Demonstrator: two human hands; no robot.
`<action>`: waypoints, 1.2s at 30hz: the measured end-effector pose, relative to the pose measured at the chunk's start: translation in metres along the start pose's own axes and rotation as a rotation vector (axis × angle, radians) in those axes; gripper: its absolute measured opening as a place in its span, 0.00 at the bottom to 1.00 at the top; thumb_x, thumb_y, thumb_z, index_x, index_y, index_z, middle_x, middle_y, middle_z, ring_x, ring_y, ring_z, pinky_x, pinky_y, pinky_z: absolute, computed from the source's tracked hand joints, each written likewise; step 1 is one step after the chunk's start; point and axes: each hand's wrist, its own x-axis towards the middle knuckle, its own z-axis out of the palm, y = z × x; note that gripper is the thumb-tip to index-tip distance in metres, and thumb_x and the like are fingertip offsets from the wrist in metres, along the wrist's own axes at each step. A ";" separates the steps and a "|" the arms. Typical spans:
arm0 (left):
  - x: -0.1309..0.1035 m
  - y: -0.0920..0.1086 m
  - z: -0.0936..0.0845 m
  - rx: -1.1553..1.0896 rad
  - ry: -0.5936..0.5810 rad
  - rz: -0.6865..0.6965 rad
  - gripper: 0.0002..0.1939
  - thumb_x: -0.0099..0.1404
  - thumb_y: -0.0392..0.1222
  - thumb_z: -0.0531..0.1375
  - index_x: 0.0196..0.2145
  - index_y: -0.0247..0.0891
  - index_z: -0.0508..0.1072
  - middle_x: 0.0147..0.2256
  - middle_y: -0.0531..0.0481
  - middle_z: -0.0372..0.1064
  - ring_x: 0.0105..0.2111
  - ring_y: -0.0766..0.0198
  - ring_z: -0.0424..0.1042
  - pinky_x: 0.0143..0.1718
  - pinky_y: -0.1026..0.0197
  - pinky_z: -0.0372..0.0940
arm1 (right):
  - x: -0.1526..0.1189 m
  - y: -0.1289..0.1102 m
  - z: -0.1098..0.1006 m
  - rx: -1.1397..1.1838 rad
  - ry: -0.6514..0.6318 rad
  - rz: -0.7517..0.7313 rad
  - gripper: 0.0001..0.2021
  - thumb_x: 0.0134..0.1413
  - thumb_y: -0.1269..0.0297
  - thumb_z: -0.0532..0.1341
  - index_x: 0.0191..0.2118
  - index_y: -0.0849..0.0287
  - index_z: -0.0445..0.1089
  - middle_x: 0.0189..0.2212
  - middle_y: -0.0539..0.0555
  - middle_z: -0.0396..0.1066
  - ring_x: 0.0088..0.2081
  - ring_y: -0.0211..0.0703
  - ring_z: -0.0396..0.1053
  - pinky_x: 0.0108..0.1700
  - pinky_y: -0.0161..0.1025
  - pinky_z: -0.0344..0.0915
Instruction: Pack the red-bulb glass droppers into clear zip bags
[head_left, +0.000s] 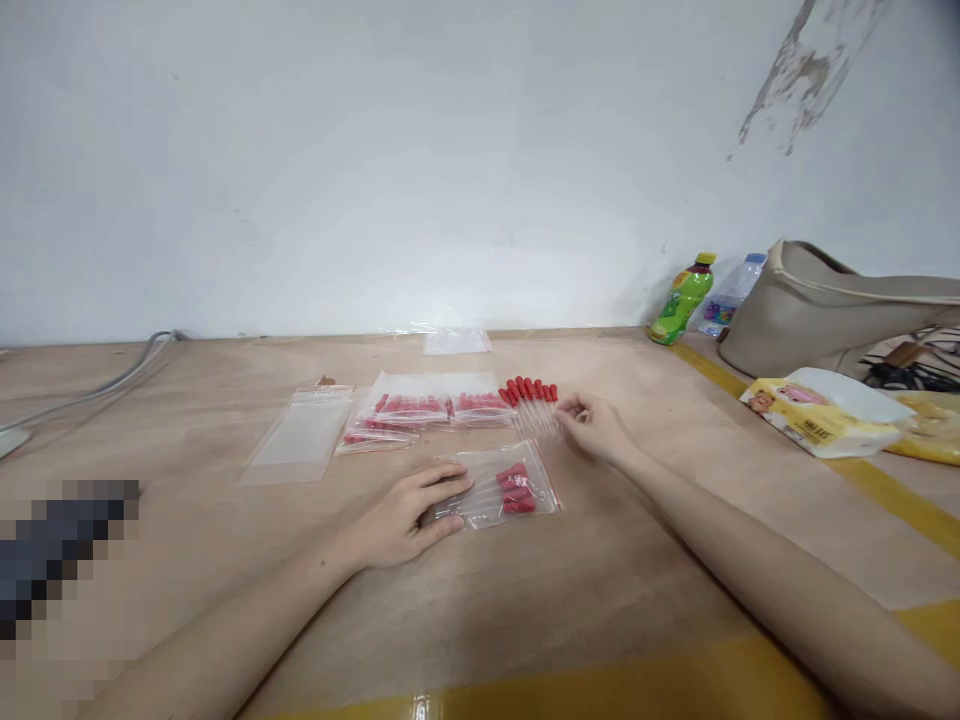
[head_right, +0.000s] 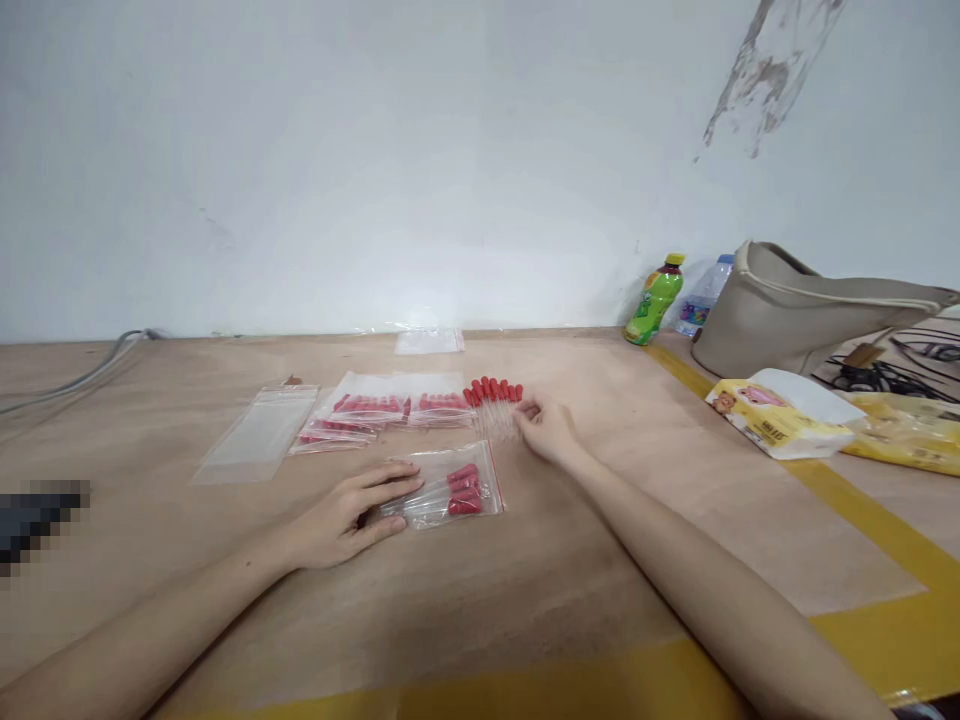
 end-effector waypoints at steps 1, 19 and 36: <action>0.000 0.000 0.000 0.000 0.000 -0.001 0.22 0.65 0.46 0.52 0.56 0.45 0.58 0.56 0.47 0.55 0.55 0.56 0.55 0.55 0.51 0.54 | 0.012 0.005 -0.002 -0.067 0.066 0.060 0.08 0.42 0.63 0.59 0.30 0.60 0.69 0.26 0.53 0.71 0.27 0.37 0.66 0.30 0.33 0.61; 0.001 0.003 -0.002 -0.002 -0.008 -0.006 0.23 0.64 0.47 0.52 0.56 0.45 0.58 0.56 0.47 0.55 0.55 0.57 0.56 0.55 0.52 0.55 | 0.026 0.000 -0.004 0.306 0.202 0.195 0.13 0.49 0.58 0.53 0.40 0.58 0.55 0.23 0.46 0.67 0.15 0.29 0.58 0.16 0.29 0.55; 0.005 0.005 -0.008 -0.052 0.005 -0.026 0.27 0.64 0.47 0.54 0.58 0.42 0.53 0.54 0.45 0.58 0.53 0.57 0.59 0.53 0.53 0.57 | -0.048 -0.016 0.014 0.799 -0.299 0.237 0.16 0.39 0.60 0.66 0.31 0.58 0.59 0.22 0.46 0.67 0.23 0.32 0.67 0.28 0.31 0.64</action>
